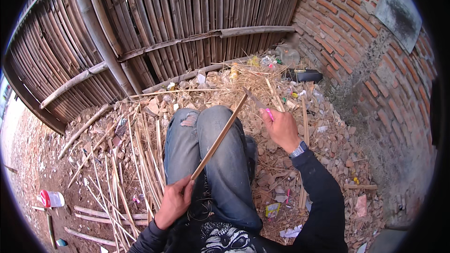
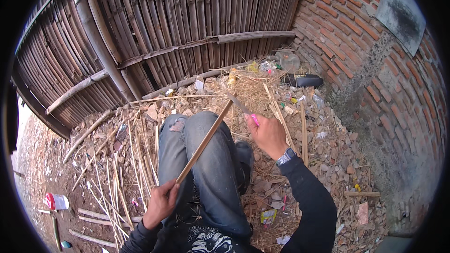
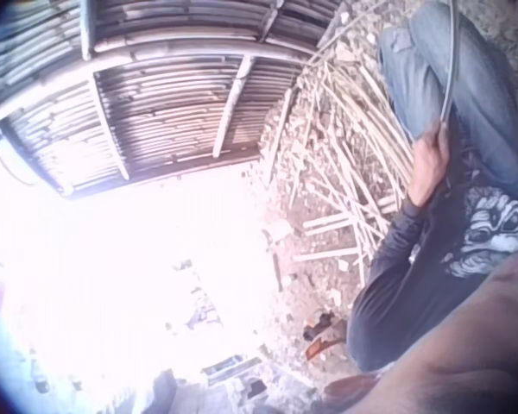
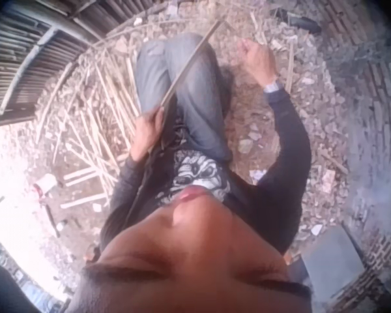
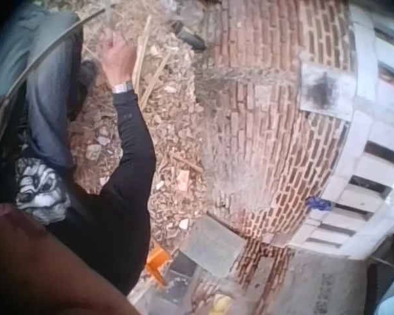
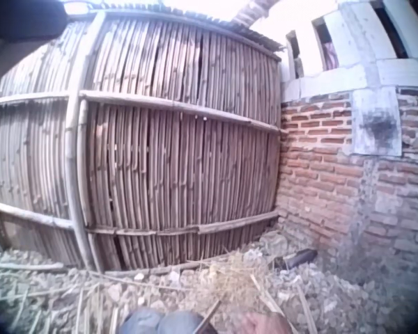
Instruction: The person whittles and cleans a long bamboo strip using a knife, scraping along its length and removing fibers by hand.
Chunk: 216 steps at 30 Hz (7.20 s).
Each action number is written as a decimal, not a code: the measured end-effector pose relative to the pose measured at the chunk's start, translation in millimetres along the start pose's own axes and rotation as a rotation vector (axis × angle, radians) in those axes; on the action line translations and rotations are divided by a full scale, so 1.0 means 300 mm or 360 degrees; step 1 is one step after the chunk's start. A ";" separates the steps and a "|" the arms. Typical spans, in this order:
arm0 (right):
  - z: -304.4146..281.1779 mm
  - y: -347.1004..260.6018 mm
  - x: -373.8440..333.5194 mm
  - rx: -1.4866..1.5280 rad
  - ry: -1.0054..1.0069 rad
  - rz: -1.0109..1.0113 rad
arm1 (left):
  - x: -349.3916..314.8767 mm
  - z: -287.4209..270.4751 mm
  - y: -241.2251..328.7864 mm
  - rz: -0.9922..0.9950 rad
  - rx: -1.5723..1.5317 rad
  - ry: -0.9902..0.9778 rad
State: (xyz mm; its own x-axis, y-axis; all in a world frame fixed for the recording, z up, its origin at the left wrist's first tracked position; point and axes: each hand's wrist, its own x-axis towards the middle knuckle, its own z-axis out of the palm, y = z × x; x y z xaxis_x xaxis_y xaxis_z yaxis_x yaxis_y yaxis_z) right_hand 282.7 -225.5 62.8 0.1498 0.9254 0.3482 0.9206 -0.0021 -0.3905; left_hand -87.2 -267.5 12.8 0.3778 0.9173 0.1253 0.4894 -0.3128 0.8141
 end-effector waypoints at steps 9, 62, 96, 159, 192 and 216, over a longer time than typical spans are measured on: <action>0.043 0.060 0.037 -0.0023 0.0017 -0.0192 | -0.003 -0.005 -0.010 0.0014 0.0024 -0.0064; 0.133 -0.116 0.153 0.0412 0.0216 -0.0031 | 0.055 0.015 -0.012 -0.0524 -0.0572 -0.0531; 0.182 -0.131 -0.064 0.0486 0.0110 0.0170 | -0.037 -0.089 -0.084 -0.0123 0.0217 -0.0028; 0.039 -0.357 -0.176 0.1519 0.0195 -0.0127 | 0.241 0.135 0.177 0.0170 -0.1341 0.0282; 0.102 -0.275 -0.208 -0.0027 -0.0189 -0.0433 | 0.172 0.087 0.026 -0.0459 -0.0699 -0.0392; 0.124 0.061 0.023 -0.0248 0.0088 -0.0011 | -0.016 0.049 -0.002 -0.0478 -0.0632 -0.0249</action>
State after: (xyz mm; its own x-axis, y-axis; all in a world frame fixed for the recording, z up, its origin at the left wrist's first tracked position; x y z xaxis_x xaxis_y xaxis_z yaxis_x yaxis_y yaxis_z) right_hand 287.1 -205.2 26.4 0.1591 0.9032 0.3986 0.9658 -0.0587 -0.2527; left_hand -77.6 -275.4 3.5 0.3943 0.8951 -0.2083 0.2698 0.1039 0.9573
